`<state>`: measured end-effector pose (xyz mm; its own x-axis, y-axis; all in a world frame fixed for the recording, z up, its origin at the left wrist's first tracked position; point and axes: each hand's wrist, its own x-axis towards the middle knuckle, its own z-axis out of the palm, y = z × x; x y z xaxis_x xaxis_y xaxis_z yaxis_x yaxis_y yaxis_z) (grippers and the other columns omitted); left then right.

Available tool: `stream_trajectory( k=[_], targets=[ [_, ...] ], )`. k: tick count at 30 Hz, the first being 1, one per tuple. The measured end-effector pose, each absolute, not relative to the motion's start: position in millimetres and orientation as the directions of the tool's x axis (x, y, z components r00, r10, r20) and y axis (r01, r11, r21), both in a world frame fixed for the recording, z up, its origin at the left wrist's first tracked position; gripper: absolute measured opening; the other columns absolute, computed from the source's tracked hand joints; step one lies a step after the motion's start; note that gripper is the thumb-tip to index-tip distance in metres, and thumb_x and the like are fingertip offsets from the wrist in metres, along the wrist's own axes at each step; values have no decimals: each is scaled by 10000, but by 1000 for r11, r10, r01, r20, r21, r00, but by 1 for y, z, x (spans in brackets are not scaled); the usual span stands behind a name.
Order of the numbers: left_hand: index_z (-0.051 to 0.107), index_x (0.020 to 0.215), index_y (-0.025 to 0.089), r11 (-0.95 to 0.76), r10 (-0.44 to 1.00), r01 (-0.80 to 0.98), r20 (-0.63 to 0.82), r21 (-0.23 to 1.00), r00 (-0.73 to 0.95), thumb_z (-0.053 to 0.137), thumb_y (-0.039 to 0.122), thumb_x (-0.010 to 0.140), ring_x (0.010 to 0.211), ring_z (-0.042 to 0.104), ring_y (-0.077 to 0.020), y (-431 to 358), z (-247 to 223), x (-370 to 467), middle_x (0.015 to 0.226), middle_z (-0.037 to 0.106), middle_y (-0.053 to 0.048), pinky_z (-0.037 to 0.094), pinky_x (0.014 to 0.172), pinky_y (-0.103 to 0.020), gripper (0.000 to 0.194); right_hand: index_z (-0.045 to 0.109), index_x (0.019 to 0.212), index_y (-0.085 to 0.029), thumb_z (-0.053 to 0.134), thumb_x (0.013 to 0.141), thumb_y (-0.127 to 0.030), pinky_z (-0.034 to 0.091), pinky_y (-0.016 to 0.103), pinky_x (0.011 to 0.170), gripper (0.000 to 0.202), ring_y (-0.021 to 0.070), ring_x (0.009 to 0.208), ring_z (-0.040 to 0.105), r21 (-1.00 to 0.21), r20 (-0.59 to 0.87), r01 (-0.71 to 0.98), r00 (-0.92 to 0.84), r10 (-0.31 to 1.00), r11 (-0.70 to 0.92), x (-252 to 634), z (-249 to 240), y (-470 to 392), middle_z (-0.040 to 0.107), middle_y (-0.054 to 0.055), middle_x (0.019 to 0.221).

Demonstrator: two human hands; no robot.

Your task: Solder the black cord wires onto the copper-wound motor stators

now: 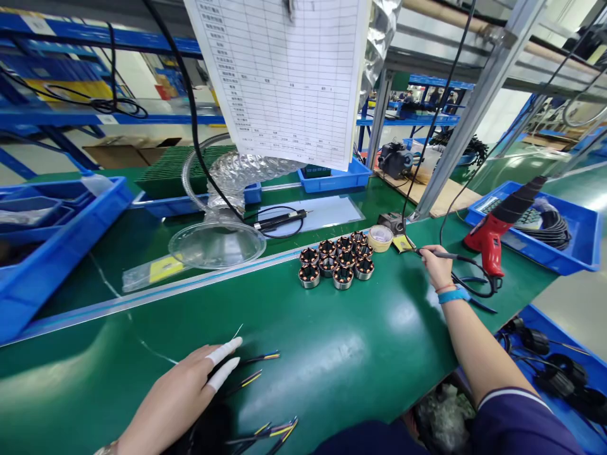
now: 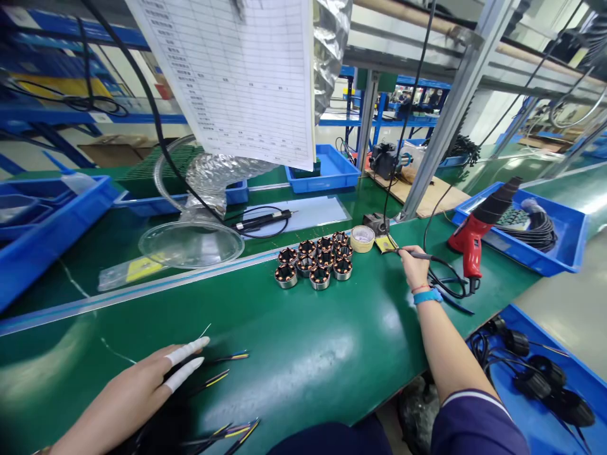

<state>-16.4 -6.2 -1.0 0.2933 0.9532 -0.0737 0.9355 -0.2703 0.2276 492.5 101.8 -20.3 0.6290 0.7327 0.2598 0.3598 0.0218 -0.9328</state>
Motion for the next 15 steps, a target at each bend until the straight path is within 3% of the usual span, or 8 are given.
stream_trajectory(
  k=[3,7,11,13,15],
  targets=[
    [555,1154,231,-253,954,939,-102,233,282,367,448,816,959,588,-240,-7,3,-13,1083,624,-50,480,804,-334,444,611,643,-165,610,562,-168,447,256,634,81,129,639,524,-867,339,497,528,779,39,486,-7,96,577,-15,612],
    [542,1167,232,-245,949,933,-131,263,286,341,423,837,932,585,-228,-9,7,-11,1057,624,-63,469,796,-342,430,641,634,-205,630,560,-131,404,329,845,106,173,793,542,-779,399,617,357,844,108,462,12,70,605,7,714],
    [563,1143,223,-253,951,920,-98,300,293,354,398,837,913,575,-223,-8,9,-11,1003,635,-78,454,803,-343,410,620,978,-248,592,711,-226,433,309,823,270,172,788,589,-686,472,681,149,869,256,403,19,34,636,35,888],
    [563,1142,209,-247,953,918,-94,311,289,349,385,839,896,577,-221,-6,11,-11,981,639,-82,456,793,-340,411,605,981,-247,526,775,-230,467,295,752,221,174,749,604,-601,487,677,-111,866,425,360,13,27,646,35,839],
    [557,1148,190,-226,957,922,-105,313,270,332,375,845,887,584,-219,-1,13,-10,994,638,-87,458,789,-339,420,548,1074,-235,444,816,-198,476,301,743,280,182,811,594,-508,428,645,-386,817,571,315,3,33,623,51,947]
  ],
)
